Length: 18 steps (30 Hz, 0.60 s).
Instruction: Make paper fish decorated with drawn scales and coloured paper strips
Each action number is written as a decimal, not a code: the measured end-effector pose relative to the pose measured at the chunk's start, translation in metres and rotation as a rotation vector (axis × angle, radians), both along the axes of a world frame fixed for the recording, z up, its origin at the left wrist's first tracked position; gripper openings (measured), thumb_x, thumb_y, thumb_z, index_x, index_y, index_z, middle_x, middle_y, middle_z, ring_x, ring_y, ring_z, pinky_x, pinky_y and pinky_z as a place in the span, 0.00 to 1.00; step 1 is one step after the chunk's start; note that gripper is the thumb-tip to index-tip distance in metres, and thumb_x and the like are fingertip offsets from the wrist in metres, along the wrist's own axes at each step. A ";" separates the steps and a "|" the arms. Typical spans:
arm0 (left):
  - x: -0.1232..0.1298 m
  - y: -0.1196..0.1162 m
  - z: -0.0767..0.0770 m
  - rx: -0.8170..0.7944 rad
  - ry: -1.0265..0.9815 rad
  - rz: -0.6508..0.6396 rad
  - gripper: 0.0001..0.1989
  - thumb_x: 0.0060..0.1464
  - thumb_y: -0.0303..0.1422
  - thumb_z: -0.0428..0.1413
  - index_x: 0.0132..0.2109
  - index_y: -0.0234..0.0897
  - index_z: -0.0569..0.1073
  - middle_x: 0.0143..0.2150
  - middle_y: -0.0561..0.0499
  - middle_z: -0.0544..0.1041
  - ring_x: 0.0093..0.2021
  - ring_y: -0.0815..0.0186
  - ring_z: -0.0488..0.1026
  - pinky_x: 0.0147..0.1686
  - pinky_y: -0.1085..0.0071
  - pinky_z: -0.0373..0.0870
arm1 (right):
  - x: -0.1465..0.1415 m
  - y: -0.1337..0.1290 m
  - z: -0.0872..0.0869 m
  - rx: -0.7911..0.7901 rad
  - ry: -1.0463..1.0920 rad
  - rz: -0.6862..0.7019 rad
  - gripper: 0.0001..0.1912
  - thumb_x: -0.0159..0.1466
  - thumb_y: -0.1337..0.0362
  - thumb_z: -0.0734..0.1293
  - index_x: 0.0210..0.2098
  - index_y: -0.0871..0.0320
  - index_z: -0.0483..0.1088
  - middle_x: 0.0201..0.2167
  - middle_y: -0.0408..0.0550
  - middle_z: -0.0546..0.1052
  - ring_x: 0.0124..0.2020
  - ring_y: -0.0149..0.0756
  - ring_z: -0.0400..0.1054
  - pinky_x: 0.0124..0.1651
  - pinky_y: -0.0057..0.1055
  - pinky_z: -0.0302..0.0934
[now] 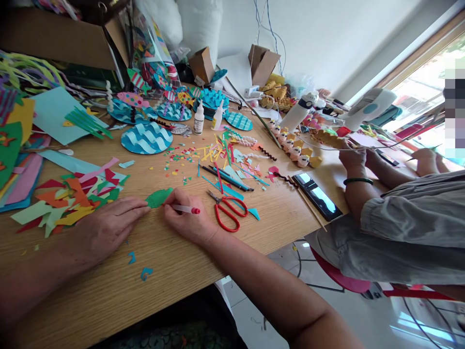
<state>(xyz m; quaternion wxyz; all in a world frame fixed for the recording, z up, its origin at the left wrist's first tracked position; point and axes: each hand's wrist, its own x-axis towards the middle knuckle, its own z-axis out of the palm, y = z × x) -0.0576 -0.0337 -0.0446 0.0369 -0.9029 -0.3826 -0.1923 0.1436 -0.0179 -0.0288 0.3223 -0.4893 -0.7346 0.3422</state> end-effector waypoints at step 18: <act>0.000 -0.001 0.002 -0.020 0.023 0.002 0.20 0.56 0.25 0.38 0.44 0.30 0.74 0.44 0.41 0.75 0.46 0.58 0.70 0.46 0.60 0.71 | 0.000 0.001 -0.002 -0.008 0.013 0.026 0.01 0.55 0.69 0.60 0.27 0.58 0.62 0.20 0.38 0.65 0.21 0.24 0.58 0.27 0.22 0.53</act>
